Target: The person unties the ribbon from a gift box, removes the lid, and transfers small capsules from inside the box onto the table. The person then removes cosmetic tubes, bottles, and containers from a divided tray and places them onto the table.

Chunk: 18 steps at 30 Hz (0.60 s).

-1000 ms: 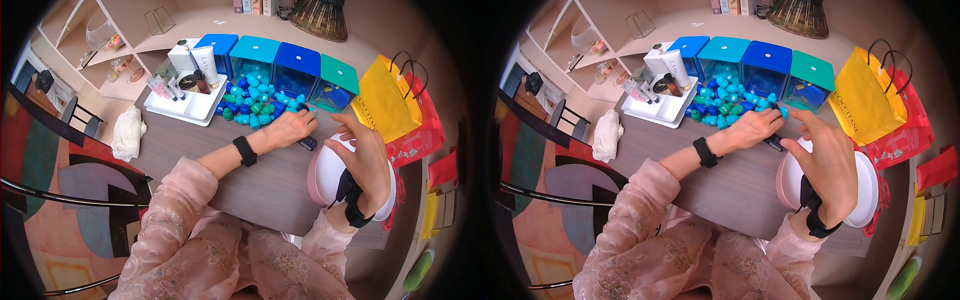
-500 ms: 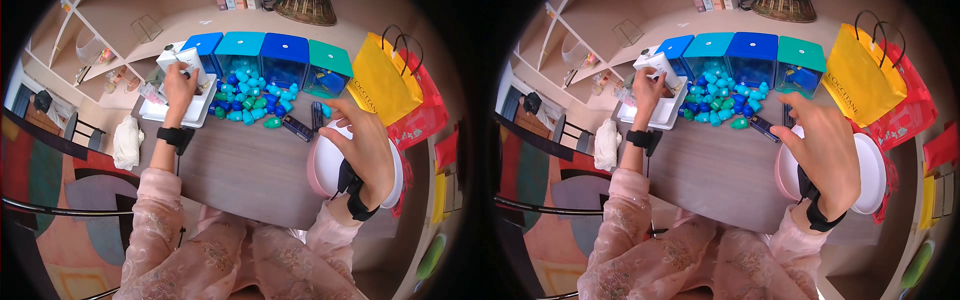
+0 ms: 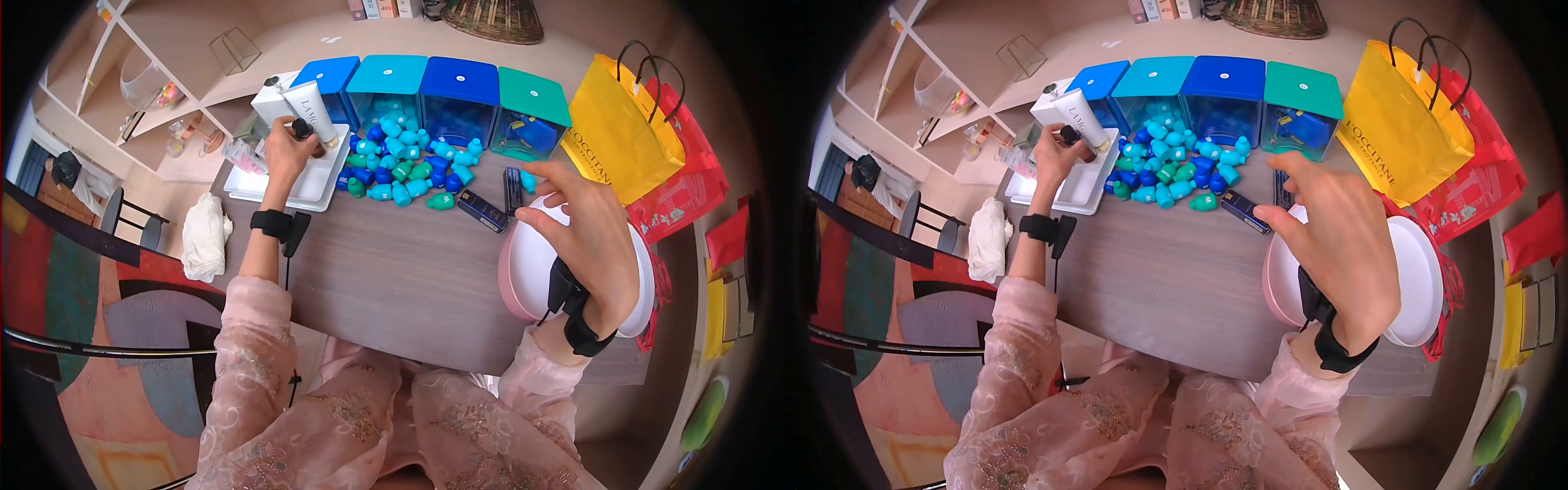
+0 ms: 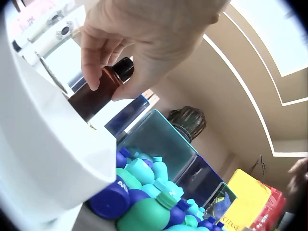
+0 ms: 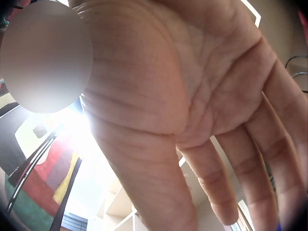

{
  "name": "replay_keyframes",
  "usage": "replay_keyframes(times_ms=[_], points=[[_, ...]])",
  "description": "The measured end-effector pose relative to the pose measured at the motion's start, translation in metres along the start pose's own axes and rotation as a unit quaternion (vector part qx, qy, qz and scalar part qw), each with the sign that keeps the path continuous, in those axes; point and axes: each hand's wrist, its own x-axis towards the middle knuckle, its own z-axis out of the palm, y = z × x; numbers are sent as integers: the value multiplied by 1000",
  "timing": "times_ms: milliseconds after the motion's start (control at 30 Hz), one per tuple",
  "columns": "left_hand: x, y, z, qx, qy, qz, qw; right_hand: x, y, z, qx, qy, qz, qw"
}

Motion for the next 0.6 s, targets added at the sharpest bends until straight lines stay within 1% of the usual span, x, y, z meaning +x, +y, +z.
replay_keyframes(times_ms=[67, 100, 167, 233, 300, 367, 433, 500, 567, 600], points=[[-10, 27, -17, -61, 15, 73, 995, 0, -1, 1, 1, -6, 1, 1000], [-17, 44, -25, -59, 16, 70, 996, 1, -1, 1, -6, -11, 4, 1000], [-34, 84, -36, -71, -21, 165, 984, 2, -3, 3, -11, -19, 3, 1000], [-50, 114, -28, -168, -78, 205, 961, 3, -3, 3, -11, -24, 10, 1000], [-62, 135, -5, -227, -92, 266, 932, 3, -5, 1, -6, -28, 14, 999], [-75, 160, 10, -254, -134, 260, 922, 2, -6, -1, -3, -33, 18, 999], [-82, 176, 30, -306, -169, 258, 900, 2, -5, -3, -4, -32, 28, 999], [-87, 190, 48, -313, -208, 222, 900, 2, -6, -4, -6, -34, 23, 999], [-92, 196, 66, -295, -238, 205, 902, 2, -6, -5, -8, -32, 23, 999], [-94, 197, 73, -295, -238, 207, 902, 2, -6, -5, -3, -31, 20, 999]])
